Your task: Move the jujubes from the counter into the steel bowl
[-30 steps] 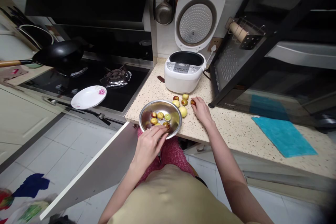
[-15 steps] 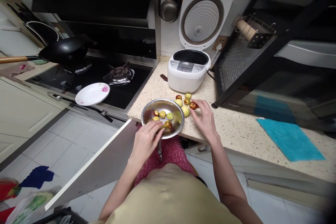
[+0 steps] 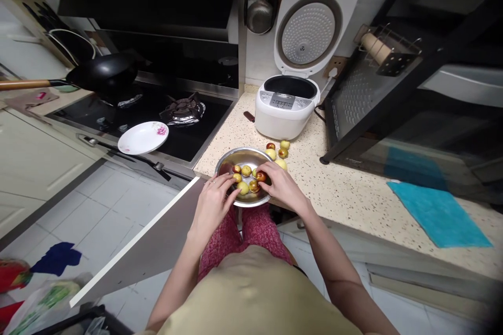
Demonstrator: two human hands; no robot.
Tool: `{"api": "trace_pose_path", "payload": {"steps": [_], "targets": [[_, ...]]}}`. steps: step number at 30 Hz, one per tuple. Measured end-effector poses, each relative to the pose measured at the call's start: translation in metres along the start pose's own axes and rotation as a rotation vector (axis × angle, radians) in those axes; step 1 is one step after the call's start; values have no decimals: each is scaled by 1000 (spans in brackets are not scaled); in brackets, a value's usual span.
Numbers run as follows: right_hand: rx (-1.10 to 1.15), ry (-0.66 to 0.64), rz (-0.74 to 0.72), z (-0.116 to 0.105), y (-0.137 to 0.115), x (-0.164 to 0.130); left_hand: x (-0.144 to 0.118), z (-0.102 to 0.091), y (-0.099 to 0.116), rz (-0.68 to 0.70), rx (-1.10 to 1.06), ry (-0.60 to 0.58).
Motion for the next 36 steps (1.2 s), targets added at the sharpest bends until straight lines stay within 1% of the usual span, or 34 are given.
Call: {"api": "trace_pose_path", "payload": {"steps": [2, 7, 15, 19, 22, 25, 28, 30, 32, 34, 36], "targets": [[-13, -26, 5, 3, 2, 1, 0, 3, -1, 2, 10, -25], [-27, -43, 21, 8, 7, 4, 0, 11, -1, 5, 12, -70], [-77, -78, 44, 13, 6, 9, 0, 15, 0, 12, 23, -78], [-91, -120, 75, 15, 5, 10, -1, 16, 0, 25, 38, -77], [-75, -133, 80, 14, 5, 10, -1, 16, 0, 40, 46, -68], [14, -71, 54, 4, 10, 11, -1, 17, -1, 45, 40, -54], [62, 93, 69, -20, 25, 11, -1, 17, -1, 45, 35, -41], [11, 215, 117, -36, 41, 10, -1, 17, -1, 50, 33, -36], [-83, 290, 171, -46, 58, 9, -1, 17, -1, 56, 26, -32], [-165, 304, 207, -48, 73, 7, -1, 17, -1, 59, 18, -26], [-206, 271, 208, -45, 85, 7, -1, 18, -1, 63, 16, -23]]}}
Point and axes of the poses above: each hand's wrist, its own x-axis towards the middle knuckle, its own z-axis out of the palm, y = z × x, the point moved 5 cm from there along x, towards the middle knuckle, and after that the axes turned 6 degrees about y, right-handed, at the moved point
